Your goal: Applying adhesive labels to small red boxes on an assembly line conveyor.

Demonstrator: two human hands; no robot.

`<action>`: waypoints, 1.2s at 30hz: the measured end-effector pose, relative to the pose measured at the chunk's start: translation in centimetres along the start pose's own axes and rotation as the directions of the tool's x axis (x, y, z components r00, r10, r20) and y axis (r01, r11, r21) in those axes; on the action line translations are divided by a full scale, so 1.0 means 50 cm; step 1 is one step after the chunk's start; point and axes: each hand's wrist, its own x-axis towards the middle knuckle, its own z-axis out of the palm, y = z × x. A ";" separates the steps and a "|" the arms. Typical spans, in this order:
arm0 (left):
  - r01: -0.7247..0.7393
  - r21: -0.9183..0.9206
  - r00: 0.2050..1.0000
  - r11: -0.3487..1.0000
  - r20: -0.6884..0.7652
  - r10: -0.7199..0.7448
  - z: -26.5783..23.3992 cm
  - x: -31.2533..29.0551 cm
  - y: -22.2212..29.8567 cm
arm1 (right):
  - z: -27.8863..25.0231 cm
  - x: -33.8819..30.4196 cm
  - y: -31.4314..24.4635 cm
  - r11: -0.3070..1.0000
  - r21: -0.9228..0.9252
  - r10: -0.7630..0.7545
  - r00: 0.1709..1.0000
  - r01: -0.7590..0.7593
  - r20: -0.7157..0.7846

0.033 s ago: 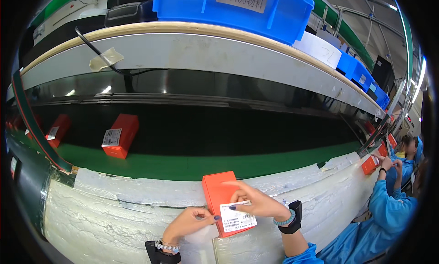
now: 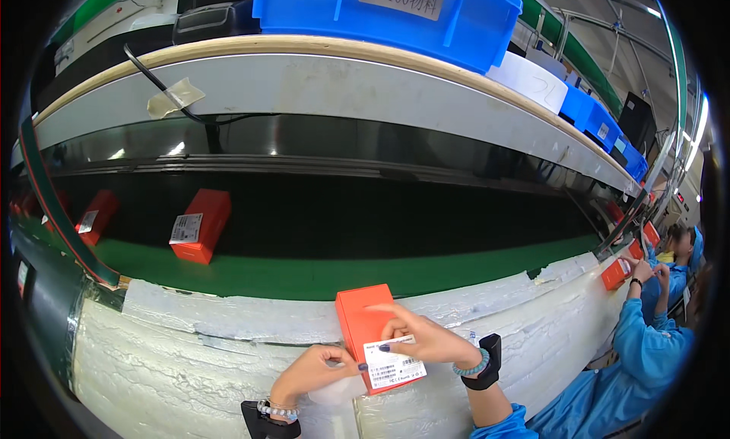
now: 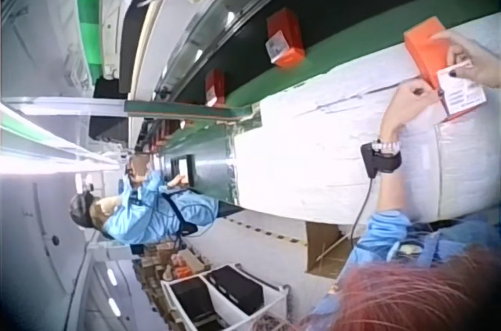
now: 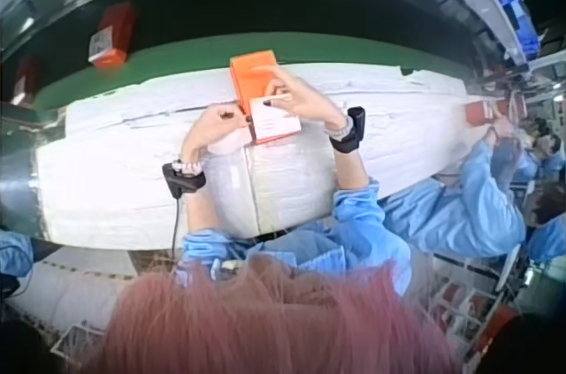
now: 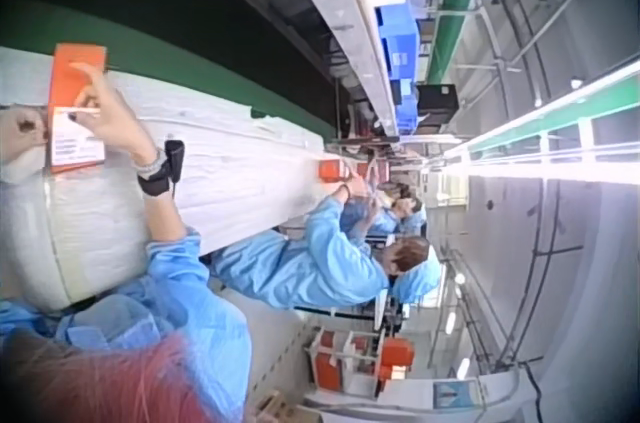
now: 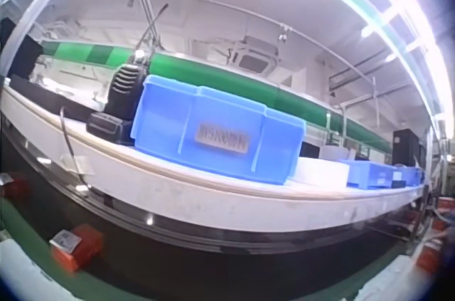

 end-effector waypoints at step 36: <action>0.036 0.019 0.991 0.999 0.132 -0.038 0.002 0.002 -0.017 | 0.065 0.003 0.017 0.862 -0.507 -0.051 0.998 0.020 -0.048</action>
